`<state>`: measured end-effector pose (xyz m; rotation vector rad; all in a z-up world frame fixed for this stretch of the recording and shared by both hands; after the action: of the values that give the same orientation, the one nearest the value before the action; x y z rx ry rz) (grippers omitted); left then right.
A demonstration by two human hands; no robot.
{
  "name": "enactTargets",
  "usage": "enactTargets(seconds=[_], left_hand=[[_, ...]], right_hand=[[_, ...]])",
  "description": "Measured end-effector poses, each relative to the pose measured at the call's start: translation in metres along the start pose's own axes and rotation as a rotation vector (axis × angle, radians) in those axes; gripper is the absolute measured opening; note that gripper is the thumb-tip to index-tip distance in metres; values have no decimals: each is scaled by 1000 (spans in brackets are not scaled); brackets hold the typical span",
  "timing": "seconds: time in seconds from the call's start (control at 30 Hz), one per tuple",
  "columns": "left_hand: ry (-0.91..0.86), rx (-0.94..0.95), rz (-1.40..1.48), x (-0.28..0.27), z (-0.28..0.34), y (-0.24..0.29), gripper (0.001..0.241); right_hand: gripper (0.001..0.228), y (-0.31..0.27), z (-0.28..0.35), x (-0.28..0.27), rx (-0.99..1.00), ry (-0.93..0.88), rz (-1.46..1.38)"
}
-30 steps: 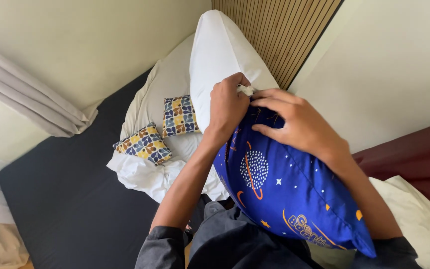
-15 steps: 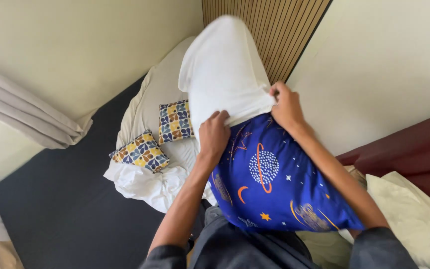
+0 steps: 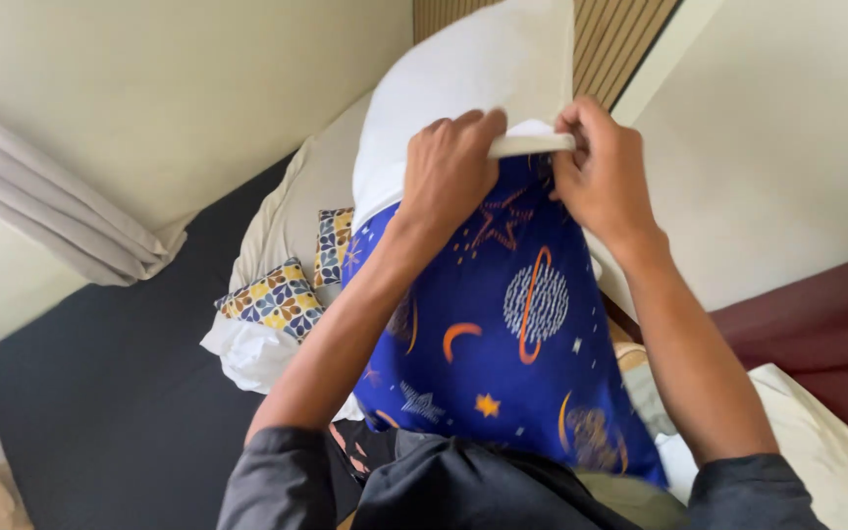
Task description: The person inserts a white pillow into a blue pillowcase with a space-themed pattern. They hold the pillow and case, pull the fabric over the corners, and smooth the material to fit the pillow inside.
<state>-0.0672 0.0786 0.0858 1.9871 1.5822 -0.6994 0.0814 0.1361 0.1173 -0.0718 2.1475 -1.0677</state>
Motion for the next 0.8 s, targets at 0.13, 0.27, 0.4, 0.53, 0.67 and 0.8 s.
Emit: enactTargets(seconds=[0.13,0.27,0.4,0.53,0.67,0.8], left_hand=[[-4,16,-18,0,66,-28,40],[48,-12,34,21,89,-8,34],[123,51,47,31,69,54,38],[-39,11,59,51,104,47,41],[-297,-81,95,110,172,39,30],[-463,-228,165,114,197,52,30]], right_hand=[[21,39,31,-17,52,131,-71],[29,64,47,26,10,88,400],[32,61,50,76,-112,60,423],[29,106,66,88,-52,-16,434],[40,134,111,130,36,-233,444],[26,146,132,144,92,-299,461]])
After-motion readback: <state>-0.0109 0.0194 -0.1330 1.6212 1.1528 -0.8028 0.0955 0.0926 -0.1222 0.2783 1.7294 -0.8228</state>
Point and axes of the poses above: each hand's wrist, its own z-axis away from the middle knuckle, its own x-axis out of the palm, y = z × x, the point moved 6 cm from there along -z, towards the middle knuckle, and after that the axes turned 11 degrees about x, right-handed, at the moved point
